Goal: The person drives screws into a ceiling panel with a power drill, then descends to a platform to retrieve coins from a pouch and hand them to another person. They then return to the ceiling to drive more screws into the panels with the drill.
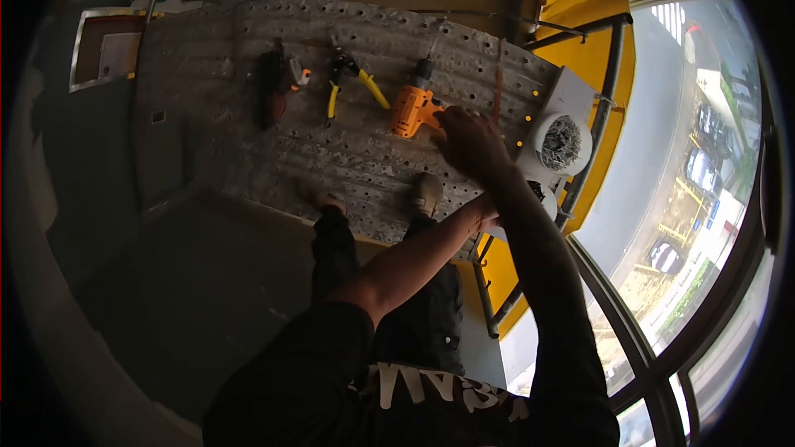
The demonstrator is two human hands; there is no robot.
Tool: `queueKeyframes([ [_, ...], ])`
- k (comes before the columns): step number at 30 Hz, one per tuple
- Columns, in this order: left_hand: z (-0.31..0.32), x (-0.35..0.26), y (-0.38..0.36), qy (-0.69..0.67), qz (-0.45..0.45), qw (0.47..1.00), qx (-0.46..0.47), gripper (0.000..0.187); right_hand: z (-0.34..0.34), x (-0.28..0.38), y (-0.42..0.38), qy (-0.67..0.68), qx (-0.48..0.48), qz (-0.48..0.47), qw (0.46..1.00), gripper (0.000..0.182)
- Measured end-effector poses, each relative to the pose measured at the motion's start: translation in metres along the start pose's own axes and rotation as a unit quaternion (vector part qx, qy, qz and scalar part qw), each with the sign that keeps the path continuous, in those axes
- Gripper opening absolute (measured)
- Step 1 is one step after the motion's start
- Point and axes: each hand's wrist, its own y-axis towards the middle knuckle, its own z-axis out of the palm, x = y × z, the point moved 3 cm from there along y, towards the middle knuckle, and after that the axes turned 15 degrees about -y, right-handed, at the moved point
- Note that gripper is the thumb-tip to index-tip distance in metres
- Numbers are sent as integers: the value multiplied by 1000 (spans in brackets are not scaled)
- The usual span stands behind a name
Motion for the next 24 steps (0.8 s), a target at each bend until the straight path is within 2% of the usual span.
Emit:
queueKeyframes([
  [1, 7, -9, -12, 28, 47, 998, -24, 19, 15, -4, 14, -18, 39, -7, 999, 36],
  [2, 3, -13, -16, 78, 38, 996, -23, 18, 26, -8, 29, -38, 75, -15, 996, 37],
  [4, -1, -9, -19, 175, 16, 984, -19, 17, 36, -16, 48, -23, 71, -4, 997, 38],
  [5, 3, 3, -21, 139, -24, 990, 2, 18, 42, -18, 50, -16, 76, 3, 997, 39],
  [8, 27, 18, -24, 248, 15, 969, 6, 17, 49, -13, 53, 22, 78, 24, 996, 36],
  [10, 43, 28, -30, 245, 120, 962, 6, 13, 54, -10, 53, -15, 82, 62, 995, 38],
  [12, 47, 25, -39, 258, 109, 960, -5, 13, 65, -11, 53, -44, 85, 87, 992, 46],
  [14, 39, 14, -62, 288, -16, 957, -24, 16, 78, -9, 54, -67, 79, 93, 990, 58],
  [15, 29, 11, -77, 306, -35, 951, -12, 18, 86, -7, 57, -76, 71, 91, 990, 65],
  [17, 11, 6, -129, 316, -39, 948, -16, 20, 114, -8, 63, -45, 104, 86, 990, 80],
  [18, 3, 2, -163, 308, -26, 950, -32, 21, 124, -6, 62, -13, 119, 141, 983, 79],
  [20, -12, -12, -235, 293, 22, 955, -34, 20, 160, -24, 65, -40, 40, 89, 994, 79],
  [21, -20, -17, -271, 306, 51, 949, -51, 17, 184, -42, 67, -47, 22, 47, 998, 85],
  [22, -25, -24, -306, 305, 73, 948, -54, 16, 264, -94, 69, -54, -75, -5, 996, 90],
  [23, -22, -31, -344, 290, 110, 947, -80, 15, 294, -115, 76, -70, -88, -13, 994, 88],
  [24, -17, -35, -385, 273, 146, 946, -101, 15, 264, -101, 80, -23, -36, 17, 999, 79],
])
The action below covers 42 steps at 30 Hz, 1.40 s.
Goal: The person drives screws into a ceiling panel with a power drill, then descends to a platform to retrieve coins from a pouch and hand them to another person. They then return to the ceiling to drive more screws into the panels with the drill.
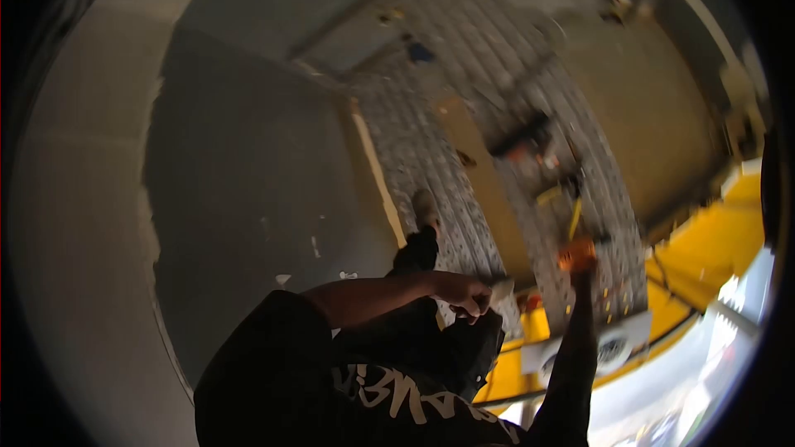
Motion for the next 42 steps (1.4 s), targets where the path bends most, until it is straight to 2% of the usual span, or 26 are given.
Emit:
queueKeyframes([
  [3, -23, -14, -103, -89, 136, 985, -56, 13, -56, 13, -5, 220, 50, 90, 970, 54],
  [4, -26, -19, -137, -117, 178, 975, -60, 14, -59, 7, -10, 358, 40, 126, 924, 48],
  [5, -28, -21, -171, -190, 204, 956, -95, 16, -65, 2, -10, 525, 28, 161, 835, 43],
  [6, -27, -19, -203, -265, 228, 928, -126, 18, -66, -2, -8, 699, 28, 177, 692, 39],
  [7, -26, -14, -233, -341, 250, 893, -151, 21, -125, 36, -15, 411, 12, 104, 905, 41],
  [8, -26, -12, -260, -358, 282, 876, -160, 23, -189, 77, -22, 58, -42, 71, 995, 48],
  [9, -27, -9, -285, -377, 311, 856, -168, 25, -276, 157, -35, 55, 40, 144, 987, 55],
  [11, -28, -5, -332, -422, 383, 806, -161, 30, -336, 226, -58, 170, -71, 2, 983, 62],
  [12, -31, -5, -353, -423, 431, 783, -151, 32, -345, 243, -61, 207, -94, -83, 970, 67],
  [14, -41, -5, -396, -418, 517, 736, -129, 34, -378, 319, -67, 375, 12, -142, 916, 67],
  [16, -48, -10, -444, -415, 554, 704, -162, 33, -464, 469, -89, 463, 39, -243, 851, 64],
  [17, -46, -17, -470, -418, 570, 685, -174, 32, -493, 526, -91, 459, 60, -278, 841, 63],
  [18, -46, -20, -494, -422, 585, 668, -184, 31, -511, 574, -94, 455, 81, -310, 831, 62],
  [21, -59, -13, -554, -414, 655, 595, -213, 27, -522, 675, -105, 540, 131, -313, 770, 57],
  [23, -64, -2, -591, -446, 717, 516, -143, 23, -531, 731, -114, 552, 186, -344, 736, 51],
  [24, -65, 5, -607, -460, 744, 473, -109, 21, -535, 752, -122, 532, 206, -355, 741, 51],
  [27, -57, 6, -652, -398, 830, 390, 22, 25, -538, 802, -139, 457, 269, -392, 752, 50],
  [30, -57, 5, -681, -346, 879, 329, -6, 30, -524, 837, -145, 327, 335, -451, 760, 48],
  [34, -57, -4, -702, -441, 860, 235, -104, 26, -500, 869, -128, 173, 404, -489, 754, 44],
  [35, -56, -7, -706, -446, 857, 228, -122, 25, -495, 877, -120, 149, 415, -491, 751, 43],
  [38, -55, -17, -718, -456, 849, 201, -178, 22, -474, 900, -94, 41, 426, -497, 755, 40],
  [40, -56, -26, -722, -462, 846, 170, -205, 22, -443, 919, -74, -52, 425, -461, 777, 38],
  [41, -60, -28, -723, -457, 846, 160, -221, 22, -422, 931, -63, -119, 414, -412, 803, 37],
  [42, -65, -29, -724, -451, 847, 148, -237, 22, -420, 946, -54, -127, 416, -424, 794, 37],
])
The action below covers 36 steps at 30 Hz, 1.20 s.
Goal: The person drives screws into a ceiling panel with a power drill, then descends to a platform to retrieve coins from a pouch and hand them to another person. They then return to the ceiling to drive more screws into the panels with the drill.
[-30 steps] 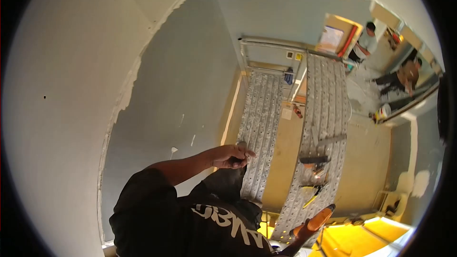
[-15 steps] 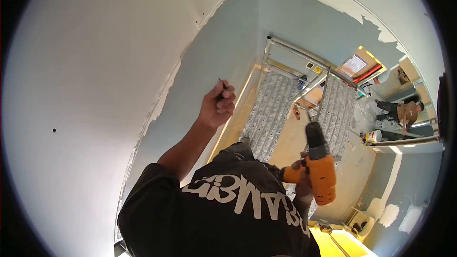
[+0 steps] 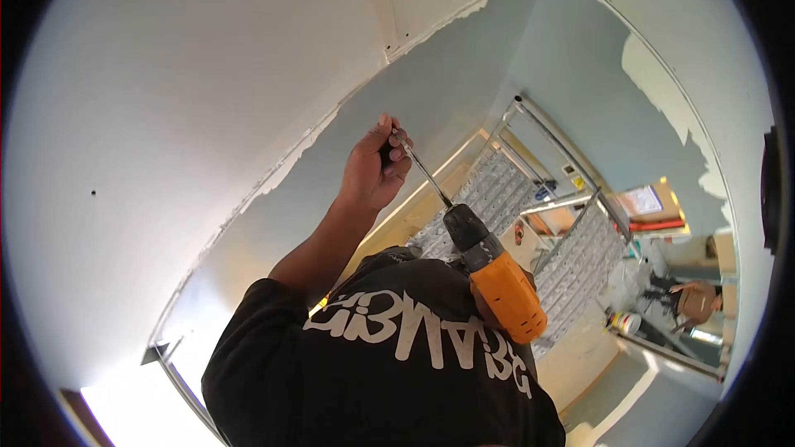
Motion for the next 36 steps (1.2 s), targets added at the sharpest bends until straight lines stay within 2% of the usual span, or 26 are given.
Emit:
queueKeyframes([
  [4, 15, 7, 7, 26, 66, 997, 6, 21, -41, 16, 56, -56, 72, 68, 994, 32],
  [7, 23, 18, 11, -10, 118, 992, 30, 21, -62, 25, 87, -95, 120, 128, 980, 29],
  [10, 17, 21, 16, 52, 174, 983, -27, 20, -83, 34, 112, -135, 159, 189, 960, 25],
  [14, 27, 36, 16, 81, 222, 970, -49, 20, -100, 37, 133, -189, 207, 279, 919, 21],
  [15, 34, 40, 15, 79, 226, 970, -52, 20, -102, 30, 121, -158, 178, 44, 970, 21],
  [16, 37, 45, 15, 76, 228, 969, -55, 20, -108, 28, 118, -145, 164, -47, 975, 21],
  [17, 35, 47, 17, 58, 223, 971, -66, 19, -115, 27, 117, -139, 156, -98, 973, 21],
  [20, 16, 40, 25, 16, 206, 972, -109, 20, -133, 28, 114, -135, 140, -167, 967, 22],
  [22, -10, 25, 33, 6, 189, 969, -159, 22, -145, 29, 113, -134, 126, -183, 966, 23],
  [25, -39, -6, 41, 36, 149, 975, -164, 24, -159, 32, 110, -131, 94, -195, 967, 24],
  [27, -35, -24, 48, 177, 223, 941, -182, 27, -164, 31, 107, -127, 75, -200, 969, 24],
  [28, -32, -32, 49, 245, 257, 915, -191, 28, -165, 31, 105, -127, 70, -198, 969, 24],
  [29, -25, -41, 49, 382, 315, 850, -182, 30, -166, 32, 104, -126, 63, -199, 970, 25],
  [31, -4, -53, 55, 620, 403, 658, -138, 34, -167, 34, 101, -131, 54, -200, 970, 25],
  [32, 12, -58, 57, 697, 440, 563, -56, 35, -167, 36, 99, -136, 51, -200, 969, 26],
  [34, 55, -63, 53, 798, 485, 339, 109, 36, -163, 43, 97, -150, 52, -202, 966, 26],
  [35, 70, -68, 55, 790, 506, 283, 199, 34, -161, 49, 98, -158, 55, -203, 965, 27],
  [36, 85, -72, 59, 787, 518, 241, 231, 34, -157, 55, 99, -170, 59, -205, 962, 27],
])
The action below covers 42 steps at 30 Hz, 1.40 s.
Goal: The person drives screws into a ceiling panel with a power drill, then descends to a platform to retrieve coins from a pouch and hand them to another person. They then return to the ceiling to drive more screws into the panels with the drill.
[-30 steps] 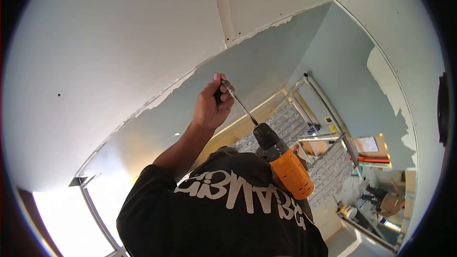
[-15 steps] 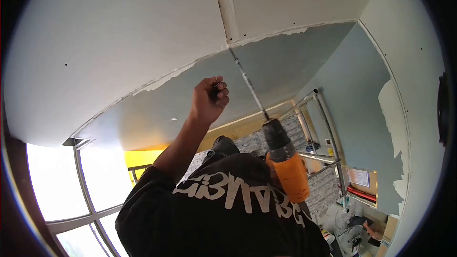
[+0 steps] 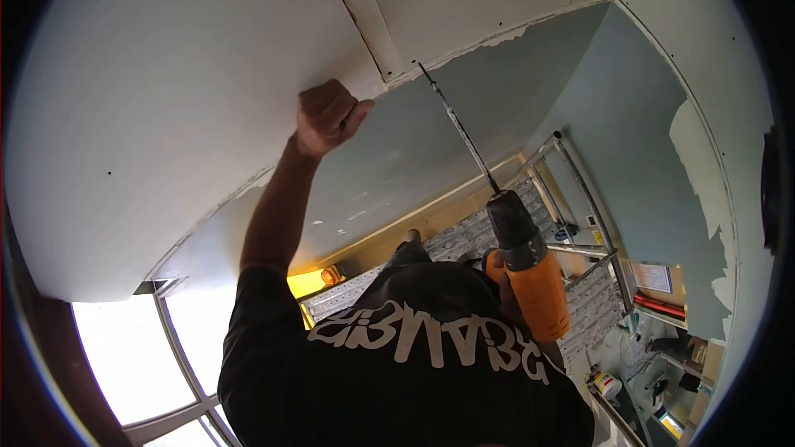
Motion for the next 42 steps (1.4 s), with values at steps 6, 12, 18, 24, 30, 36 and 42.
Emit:
queueKeyframes([
  [6, -3, 19, 20, 54, 143, 988, -2, 36, 2, 45, 32, -82, 54, -5, 995, 29],
  [12, -5, 21, 18, 57, 127, 990, -12, 34, 34, 56, 55, -65, -100, -116, 986, 34],
  [18, -6, 24, 16, 45, 113, 992, -19, 34, 41, 80, 49, 142, -249, -224, 931, 37],
  [24, -7, 23, 15, 51, 120, 991, -18, 32, 58, 69, 78, 110, -120, -213, 963, 37],
  [30, -4, 16, 18, 119, 134, 983, -35, 28, 96, 66, 96, 57, 115, 168, 977, 44],
  [36, 2, 21, 14, 117, 124, 984, -45, 30, 65, 76, 91, -151, 153, 111, 970, 37],
  [42, 2, 20, 6, 139, 78, 986, -54, 31, 72, 80, 86, -151, 175, 60, 971, 38],
])
